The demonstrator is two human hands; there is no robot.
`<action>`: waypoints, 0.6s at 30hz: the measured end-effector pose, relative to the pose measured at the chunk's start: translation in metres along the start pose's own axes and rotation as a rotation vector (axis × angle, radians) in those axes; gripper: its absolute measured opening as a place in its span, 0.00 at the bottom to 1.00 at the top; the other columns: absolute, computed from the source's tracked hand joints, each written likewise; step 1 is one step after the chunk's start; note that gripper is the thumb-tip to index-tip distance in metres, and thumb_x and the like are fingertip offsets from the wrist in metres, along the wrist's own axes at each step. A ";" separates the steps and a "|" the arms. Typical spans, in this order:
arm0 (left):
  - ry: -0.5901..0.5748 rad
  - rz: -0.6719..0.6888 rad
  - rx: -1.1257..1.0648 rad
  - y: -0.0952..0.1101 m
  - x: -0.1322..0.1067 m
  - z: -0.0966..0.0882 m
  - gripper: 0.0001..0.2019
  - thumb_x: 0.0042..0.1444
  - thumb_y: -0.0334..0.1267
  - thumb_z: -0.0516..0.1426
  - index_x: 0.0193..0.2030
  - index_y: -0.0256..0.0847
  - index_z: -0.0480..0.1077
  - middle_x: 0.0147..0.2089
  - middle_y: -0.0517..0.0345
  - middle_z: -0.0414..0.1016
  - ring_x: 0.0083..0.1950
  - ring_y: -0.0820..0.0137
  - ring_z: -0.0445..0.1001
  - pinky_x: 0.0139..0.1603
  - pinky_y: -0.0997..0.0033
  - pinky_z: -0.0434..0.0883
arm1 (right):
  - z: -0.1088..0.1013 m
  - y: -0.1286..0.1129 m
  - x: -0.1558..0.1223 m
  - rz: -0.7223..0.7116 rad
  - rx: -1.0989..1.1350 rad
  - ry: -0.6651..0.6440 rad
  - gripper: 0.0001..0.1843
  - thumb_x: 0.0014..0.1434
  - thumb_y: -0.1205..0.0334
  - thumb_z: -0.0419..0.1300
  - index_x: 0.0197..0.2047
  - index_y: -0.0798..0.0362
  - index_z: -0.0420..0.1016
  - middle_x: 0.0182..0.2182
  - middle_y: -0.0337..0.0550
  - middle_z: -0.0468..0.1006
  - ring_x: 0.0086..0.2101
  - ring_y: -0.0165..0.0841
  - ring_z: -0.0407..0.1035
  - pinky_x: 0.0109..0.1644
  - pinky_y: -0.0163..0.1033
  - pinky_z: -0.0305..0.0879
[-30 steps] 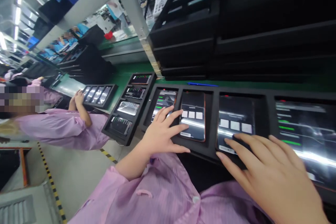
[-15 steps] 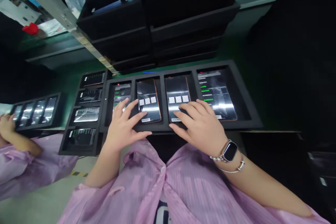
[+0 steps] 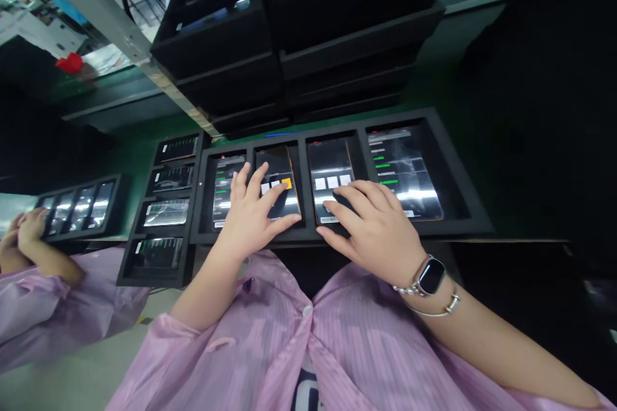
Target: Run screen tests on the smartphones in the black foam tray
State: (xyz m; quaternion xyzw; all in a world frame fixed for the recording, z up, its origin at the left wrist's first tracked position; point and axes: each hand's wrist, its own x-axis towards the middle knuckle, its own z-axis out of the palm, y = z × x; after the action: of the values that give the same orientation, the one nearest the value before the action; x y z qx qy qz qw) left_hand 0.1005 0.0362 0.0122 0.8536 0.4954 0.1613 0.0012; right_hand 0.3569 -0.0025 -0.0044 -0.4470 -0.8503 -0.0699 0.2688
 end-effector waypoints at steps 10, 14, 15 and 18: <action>0.224 -0.176 -0.048 -0.053 -0.049 -0.047 0.29 0.67 0.51 0.61 0.71 0.44 0.66 0.75 0.38 0.61 0.77 0.45 0.57 0.76 0.37 0.56 | -0.012 0.013 -0.009 0.134 0.108 0.021 0.24 0.72 0.48 0.59 0.62 0.56 0.71 0.61 0.57 0.75 0.65 0.53 0.65 0.72 0.66 0.57; 0.160 -0.297 -0.083 -0.075 -0.066 -0.044 0.33 0.66 0.53 0.60 0.73 0.42 0.63 0.76 0.35 0.60 0.76 0.45 0.60 0.74 0.41 0.61 | -0.028 0.038 -0.031 0.326 0.046 0.110 0.21 0.71 0.51 0.59 0.62 0.52 0.71 0.54 0.53 0.80 0.60 0.51 0.72 0.70 0.65 0.60; 0.152 -0.316 -0.088 -0.077 -0.067 -0.041 0.33 0.66 0.54 0.60 0.73 0.41 0.63 0.75 0.35 0.60 0.76 0.45 0.61 0.74 0.42 0.62 | -0.030 0.043 -0.036 0.347 0.032 0.114 0.21 0.71 0.50 0.59 0.61 0.52 0.71 0.53 0.52 0.80 0.59 0.50 0.73 0.69 0.64 0.62; 0.176 -0.345 -0.074 -0.075 -0.069 -0.031 0.32 0.66 0.55 0.60 0.71 0.41 0.64 0.73 0.37 0.66 0.74 0.48 0.65 0.74 0.44 0.63 | -0.029 0.053 -0.047 0.313 0.002 0.086 0.21 0.71 0.51 0.59 0.61 0.54 0.71 0.53 0.55 0.80 0.56 0.49 0.75 0.64 0.56 0.69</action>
State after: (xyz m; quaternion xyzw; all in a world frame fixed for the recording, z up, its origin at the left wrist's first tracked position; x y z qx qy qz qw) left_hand -0.0028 0.0107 0.0106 0.7381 0.6261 0.2509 0.0168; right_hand 0.4326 -0.0156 -0.0107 -0.5704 -0.7580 -0.0453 0.3131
